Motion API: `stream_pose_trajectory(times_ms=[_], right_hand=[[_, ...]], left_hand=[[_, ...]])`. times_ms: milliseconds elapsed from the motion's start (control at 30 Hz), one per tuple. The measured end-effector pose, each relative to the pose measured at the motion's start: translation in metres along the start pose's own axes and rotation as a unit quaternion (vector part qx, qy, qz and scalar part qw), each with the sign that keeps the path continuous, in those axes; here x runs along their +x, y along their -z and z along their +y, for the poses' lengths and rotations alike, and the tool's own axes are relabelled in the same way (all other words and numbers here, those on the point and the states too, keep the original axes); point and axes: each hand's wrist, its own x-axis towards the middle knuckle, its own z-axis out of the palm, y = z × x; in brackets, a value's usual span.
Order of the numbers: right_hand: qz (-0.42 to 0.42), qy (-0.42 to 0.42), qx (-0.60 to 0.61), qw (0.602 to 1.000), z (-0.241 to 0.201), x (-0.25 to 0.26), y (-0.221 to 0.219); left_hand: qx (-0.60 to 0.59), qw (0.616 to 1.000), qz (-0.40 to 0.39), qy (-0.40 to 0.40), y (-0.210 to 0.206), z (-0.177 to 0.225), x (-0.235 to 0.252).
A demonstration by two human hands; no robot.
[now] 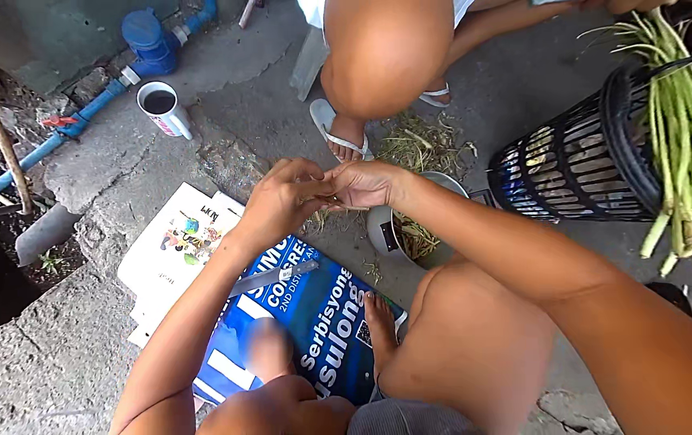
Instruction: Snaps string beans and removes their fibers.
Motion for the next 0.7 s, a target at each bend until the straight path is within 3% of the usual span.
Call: stream_pose_trajectory(times_ms=[167, 267, 367, 467, 567, 633, 700], right_hand=[[-0.006, 0.017, -0.001, 1.0, 0.003, -0.004, -0.004], [0.083, 0.072, -0.143, 0.984, -0.005, -0.01, -0.003], [0.185, 0.173, -0.258, 0.932, -0.015, -0.025, 0.002], [0.255, 0.328, -0.354, 0.838, -0.015, -0.043, -0.002], [0.261, 0.464, -0.505, 0.68, -0.006, -0.055, -0.017], [0.241, 0.499, -0.593, 0.584, 0.002, -0.056, -0.026], [0.232, 0.488, -0.651, 0.533, 0.01, -0.051, -0.028]], left_hand=[[-0.024, 0.999, 0.031, 0.01, -0.001, -0.002, -0.002], [-0.017, 0.998, 0.04, 0.048, 0.001, -0.003, -0.004], [0.014, 0.995, 0.055, 0.082, 0.003, -0.002, -0.005], [0.051, 0.992, 0.062, 0.101, 0.001, 0.002, -0.005], [0.075, 0.989, 0.068, 0.108, -0.004, 0.006, -0.004], [0.086, 0.988, 0.068, 0.109, -0.007, 0.009, -0.003], [0.101, 0.987, 0.066, 0.106, -0.009, 0.011, -0.001]])
